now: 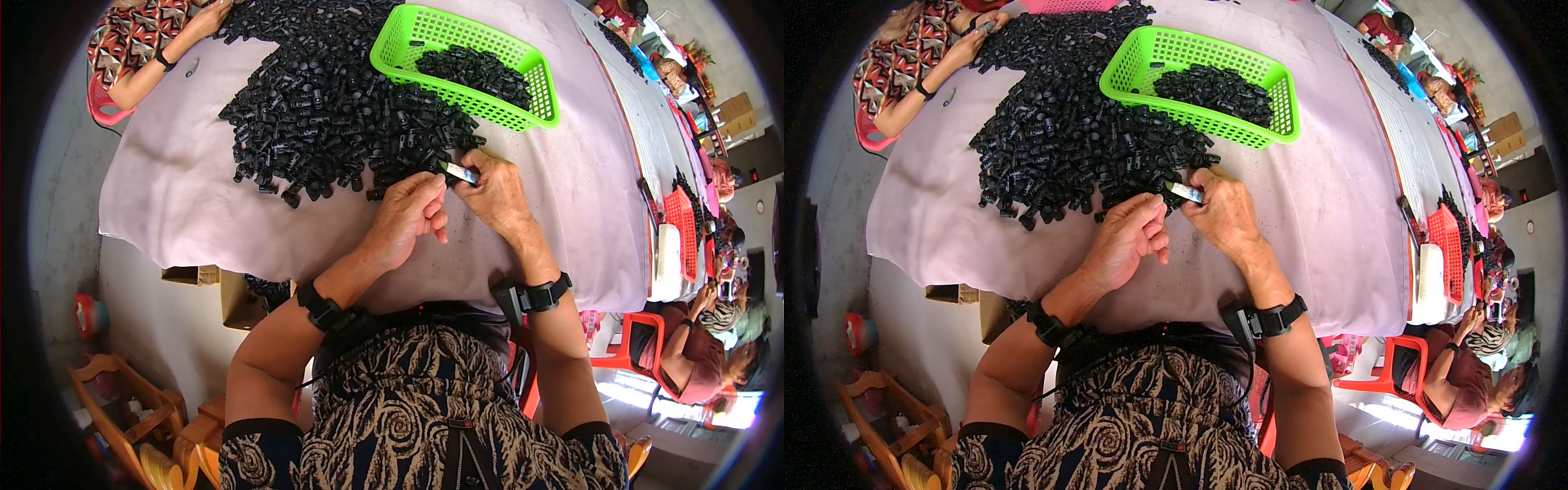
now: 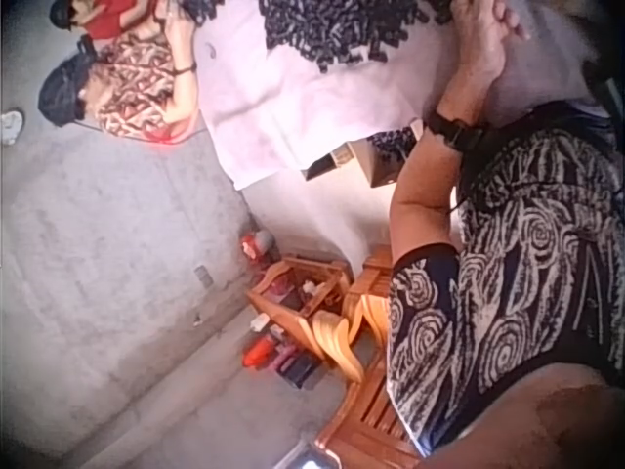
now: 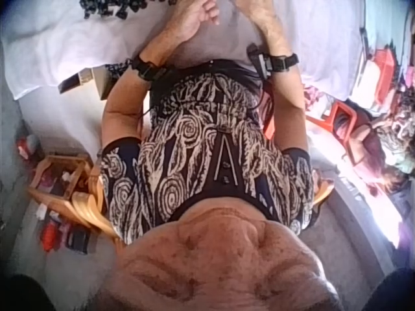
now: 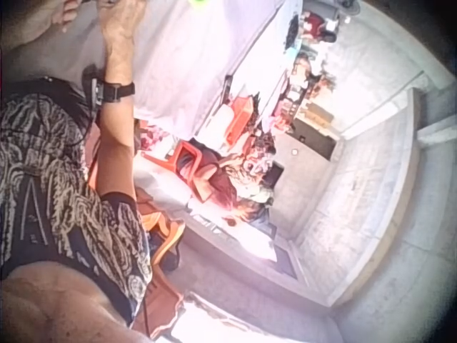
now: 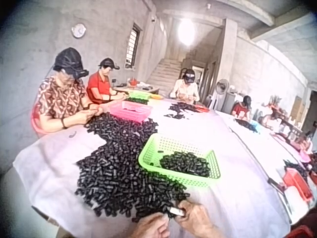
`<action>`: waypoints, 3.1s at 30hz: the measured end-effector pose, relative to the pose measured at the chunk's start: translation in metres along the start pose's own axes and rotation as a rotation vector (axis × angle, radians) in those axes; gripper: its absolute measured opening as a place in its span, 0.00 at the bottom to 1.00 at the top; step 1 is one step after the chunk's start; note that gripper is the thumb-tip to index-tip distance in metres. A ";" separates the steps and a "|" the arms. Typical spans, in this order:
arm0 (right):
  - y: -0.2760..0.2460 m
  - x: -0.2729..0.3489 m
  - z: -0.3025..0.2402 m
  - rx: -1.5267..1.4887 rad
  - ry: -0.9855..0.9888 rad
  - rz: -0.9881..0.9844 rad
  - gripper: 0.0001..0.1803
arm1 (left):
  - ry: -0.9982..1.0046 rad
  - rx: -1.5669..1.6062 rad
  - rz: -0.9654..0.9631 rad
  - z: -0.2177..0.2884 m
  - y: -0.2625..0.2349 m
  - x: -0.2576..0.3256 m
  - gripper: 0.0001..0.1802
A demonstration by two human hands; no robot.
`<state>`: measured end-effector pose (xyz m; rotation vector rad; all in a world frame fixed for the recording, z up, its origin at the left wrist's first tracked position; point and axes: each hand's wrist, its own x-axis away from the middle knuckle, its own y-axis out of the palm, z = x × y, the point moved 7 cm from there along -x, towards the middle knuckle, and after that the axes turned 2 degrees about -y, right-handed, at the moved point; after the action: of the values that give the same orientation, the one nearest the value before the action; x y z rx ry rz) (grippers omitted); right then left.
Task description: Applying adhesive or white tape to small black plastic components as part of a manufacturing assembly process.
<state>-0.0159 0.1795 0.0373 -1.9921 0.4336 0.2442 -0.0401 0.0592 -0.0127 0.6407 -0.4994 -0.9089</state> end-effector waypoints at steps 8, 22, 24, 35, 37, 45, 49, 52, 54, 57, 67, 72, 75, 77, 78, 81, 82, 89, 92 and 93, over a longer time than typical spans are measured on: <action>0.013 0.012 0.017 -0.691 0.235 -0.025 0.10 | 0.034 -0.027 0.014 -0.002 -0.002 -0.001 0.08; 0.014 0.028 0.000 -1.040 0.444 -0.048 0.07 | 0.024 -0.086 0.029 -0.003 -0.004 -0.001 0.11; 0.012 0.026 -0.003 -1.103 0.378 0.004 0.06 | 0.018 -0.071 0.032 -0.004 -0.005 -0.003 0.11; 0.019 0.031 0.003 -1.165 0.378 0.032 0.07 | -0.011 -0.079 -0.027 -0.003 0.000 -0.002 0.12; 0.019 0.032 0.004 -1.154 0.375 0.039 0.07 | -0.020 -0.084 -0.033 -0.004 -0.001 -0.001 0.12; 0.012 0.029 -0.009 -0.956 0.181 0.032 0.08 | -0.019 -0.019 -0.028 -0.007 -0.006 -0.003 0.11; 0.015 0.031 -0.004 -0.963 0.206 0.059 0.07 | -0.007 -0.015 -0.031 -0.005 -0.004 -0.003 0.11; 0.012 0.030 -0.006 -0.964 0.191 0.075 0.06 | -0.006 -0.027 -0.033 -0.006 -0.005 -0.003 0.11; 0.012 0.031 -0.006 -0.981 0.307 0.051 0.07 | -0.008 -0.033 -0.037 -0.005 -0.004 -0.002 0.12; 0.013 0.032 -0.004 -0.992 0.303 0.053 0.08 | -0.022 -0.019 -0.031 -0.006 -0.003 -0.003 0.12; 0.017 0.034 0.003 -1.058 0.337 0.022 0.08 | -0.028 0.004 0.016 -0.005 -0.006 -0.002 0.12; 0.006 0.029 -0.007 -0.822 0.119 0.072 0.09 | -0.035 0.016 -0.013 -0.005 -0.007 -0.003 0.11; 0.011 0.032 -0.001 -0.890 0.175 0.074 0.09 | -0.029 0.010 0.003 -0.005 -0.007 -0.003 0.11; 0.010 0.031 -0.003 -0.880 0.170 0.076 0.08 | -0.033 0.013 0.004 -0.004 -0.007 -0.002 0.11; 0.009 0.031 -0.004 -0.870 0.164 0.080 0.08 | -0.038 0.016 0.004 -0.004 -0.007 -0.002 0.10; 0.008 0.031 -0.005 -0.868 0.148 0.087 0.07 | -0.027 0.024 0.000 -0.004 -0.007 -0.002 0.10; 0.008 0.031 -0.006 -0.868 0.149 0.087 0.07 | -0.028 0.024 0.000 -0.004 -0.007 -0.003 0.10; 0.007 0.032 -0.011 -0.838 0.149 0.078 0.05 | 0.004 0.020 0.042 -0.003 -0.009 -0.003 0.08; 0.009 0.033 -0.008 -0.867 0.197 0.085 0.04 | 0.002 0.021 0.047 -0.002 -0.008 -0.003 0.08; 0.010 0.033 -0.006 -0.865 0.226 0.082 0.04 | 0.001 0.019 0.046 -0.002 -0.008 -0.003 0.07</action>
<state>0.0104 0.1636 0.0203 -2.8697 0.6211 0.2876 -0.0448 0.0588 -0.0201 0.6446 -0.5208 -0.8613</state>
